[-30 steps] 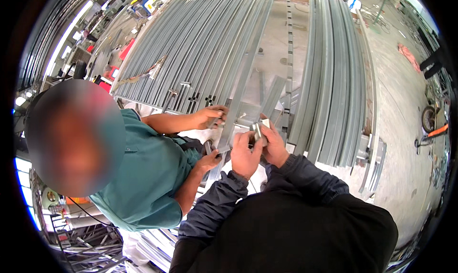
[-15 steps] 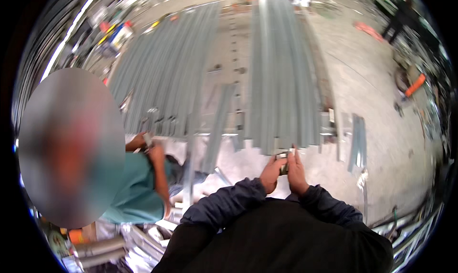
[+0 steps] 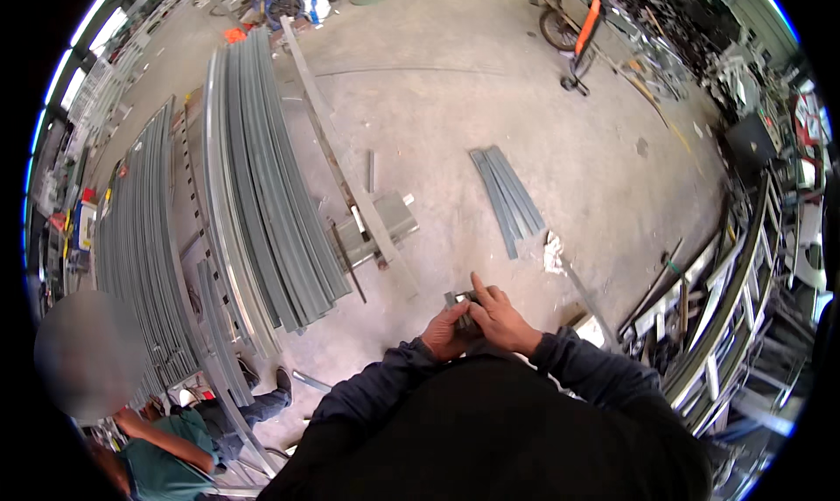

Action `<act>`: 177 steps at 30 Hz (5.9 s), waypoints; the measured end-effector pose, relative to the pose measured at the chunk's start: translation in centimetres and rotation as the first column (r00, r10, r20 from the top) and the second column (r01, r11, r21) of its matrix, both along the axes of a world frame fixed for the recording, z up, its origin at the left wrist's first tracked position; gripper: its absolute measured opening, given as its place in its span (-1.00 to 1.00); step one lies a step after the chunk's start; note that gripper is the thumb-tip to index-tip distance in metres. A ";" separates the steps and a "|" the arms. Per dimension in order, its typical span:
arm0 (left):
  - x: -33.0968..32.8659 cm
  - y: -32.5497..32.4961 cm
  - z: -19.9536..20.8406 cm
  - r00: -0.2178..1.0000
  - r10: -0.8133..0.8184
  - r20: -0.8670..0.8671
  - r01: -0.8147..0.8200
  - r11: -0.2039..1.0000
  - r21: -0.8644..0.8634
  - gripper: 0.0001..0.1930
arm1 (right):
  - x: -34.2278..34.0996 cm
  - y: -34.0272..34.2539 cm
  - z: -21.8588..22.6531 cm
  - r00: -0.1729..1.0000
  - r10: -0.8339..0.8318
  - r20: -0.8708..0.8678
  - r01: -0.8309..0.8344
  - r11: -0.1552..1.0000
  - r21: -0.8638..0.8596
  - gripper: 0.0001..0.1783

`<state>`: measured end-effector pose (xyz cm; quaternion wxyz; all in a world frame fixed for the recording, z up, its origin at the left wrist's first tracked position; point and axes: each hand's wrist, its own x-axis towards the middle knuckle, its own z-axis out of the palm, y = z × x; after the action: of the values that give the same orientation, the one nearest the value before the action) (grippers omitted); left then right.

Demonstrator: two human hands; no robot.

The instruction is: The person aligns and secures metal bars into a frame structure using a rubber mallet and metal clips. They repeatedly tap the bars into place, insert clips, and adjust alignment while working in a workshop with another person nearby.

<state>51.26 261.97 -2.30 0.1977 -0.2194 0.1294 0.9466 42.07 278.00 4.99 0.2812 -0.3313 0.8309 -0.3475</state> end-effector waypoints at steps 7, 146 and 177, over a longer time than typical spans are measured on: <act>-14.4 2.2 4.0 0.995 -0.022 -0.096 0.003 0.980 -0.198 -0.59 | -13.9 3.0 4.3 0.984 -0.132 0.119 0.153 0.971 -0.182 -0.27; -44.7 -249.7 -4.7 -0.957 -0.238 0.166 0.050 -0.698 -0.715 -0.13 | -4.4 -276.3 -17.4 -0.921 -0.078 -0.382 0.184 -0.951 -0.249 -0.50; -39.9 -249.7 -10.4 -0.970 -0.185 0.159 0.058 -0.807 -0.587 0.11 | -5.3 -272.7 -17.7 -0.982 -0.071 -0.177 0.039 -0.984 0.176 -0.38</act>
<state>11.36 12.31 -12.73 0.8448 0.3747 0.3751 -0.0729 36.75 5.30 -12.72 -0.2349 0.8704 0.3592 -0.2411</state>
